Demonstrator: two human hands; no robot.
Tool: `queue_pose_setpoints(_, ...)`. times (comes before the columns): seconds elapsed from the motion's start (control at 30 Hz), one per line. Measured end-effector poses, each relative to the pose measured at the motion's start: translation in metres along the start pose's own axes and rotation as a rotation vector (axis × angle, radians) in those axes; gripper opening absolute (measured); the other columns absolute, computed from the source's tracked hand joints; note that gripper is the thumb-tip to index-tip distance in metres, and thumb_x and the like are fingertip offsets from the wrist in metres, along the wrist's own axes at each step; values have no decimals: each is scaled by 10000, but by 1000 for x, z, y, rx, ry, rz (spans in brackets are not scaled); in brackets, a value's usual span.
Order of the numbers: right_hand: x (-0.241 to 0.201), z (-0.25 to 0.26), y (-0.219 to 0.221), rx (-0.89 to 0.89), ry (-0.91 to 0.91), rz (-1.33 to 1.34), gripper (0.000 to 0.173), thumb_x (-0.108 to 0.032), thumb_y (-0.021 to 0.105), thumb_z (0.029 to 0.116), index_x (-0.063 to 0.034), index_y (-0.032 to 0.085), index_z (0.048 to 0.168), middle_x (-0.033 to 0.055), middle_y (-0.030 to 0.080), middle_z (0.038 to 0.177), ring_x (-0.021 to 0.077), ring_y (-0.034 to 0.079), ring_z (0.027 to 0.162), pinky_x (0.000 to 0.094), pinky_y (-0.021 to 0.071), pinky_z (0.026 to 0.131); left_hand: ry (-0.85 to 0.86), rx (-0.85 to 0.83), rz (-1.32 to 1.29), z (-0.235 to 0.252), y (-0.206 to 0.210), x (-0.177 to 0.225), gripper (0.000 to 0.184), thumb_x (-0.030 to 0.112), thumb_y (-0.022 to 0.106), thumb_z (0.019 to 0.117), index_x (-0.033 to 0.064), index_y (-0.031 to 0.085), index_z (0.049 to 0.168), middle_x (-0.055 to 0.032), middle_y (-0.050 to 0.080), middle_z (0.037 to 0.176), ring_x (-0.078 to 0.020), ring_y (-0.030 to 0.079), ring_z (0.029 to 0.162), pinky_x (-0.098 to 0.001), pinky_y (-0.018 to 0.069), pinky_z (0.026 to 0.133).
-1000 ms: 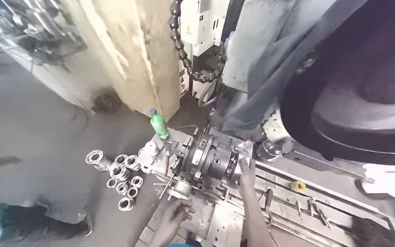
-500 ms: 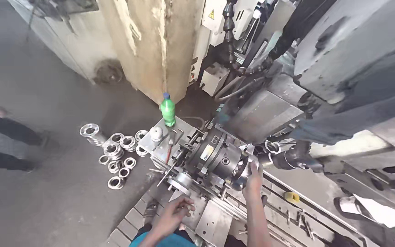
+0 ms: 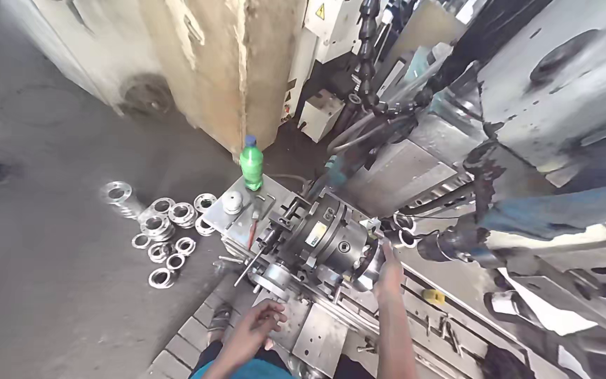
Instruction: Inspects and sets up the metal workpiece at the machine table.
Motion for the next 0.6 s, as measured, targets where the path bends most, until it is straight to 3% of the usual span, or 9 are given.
queue_pose_setpoints(0.43, -8, 6, 4, 5, 59, 43, 318, -308, 438, 1110, -31, 515, 1248, 122, 633, 836, 209, 651, 635, 371, 588, 555, 27, -39, 22, -4, -7, -8, 300, 150, 507, 1011, 35, 633, 1257, -125, 748, 1109, -272, 749, 942, -431, 633, 848)
queue_pose_setpoints(0.6, -6, 7, 2, 1, 41, 4, 333, -318, 453, 1104, -28, 526, 1251, 94, 629, 830, 186, 642, 639, 364, 587, 572, 22, -81, 51, -10, -9, -11, 282, 145, 503, 1036, 39, 623, 1268, -108, 750, 1113, -256, 749, 939, -426, 635, 847)
Point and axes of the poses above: each hand's wrist, its own z-axis towards the middle knuckle, its own y-axis out of the palm, x = y × z, the point moved 4 cm from there along z, towards the middle knuckle
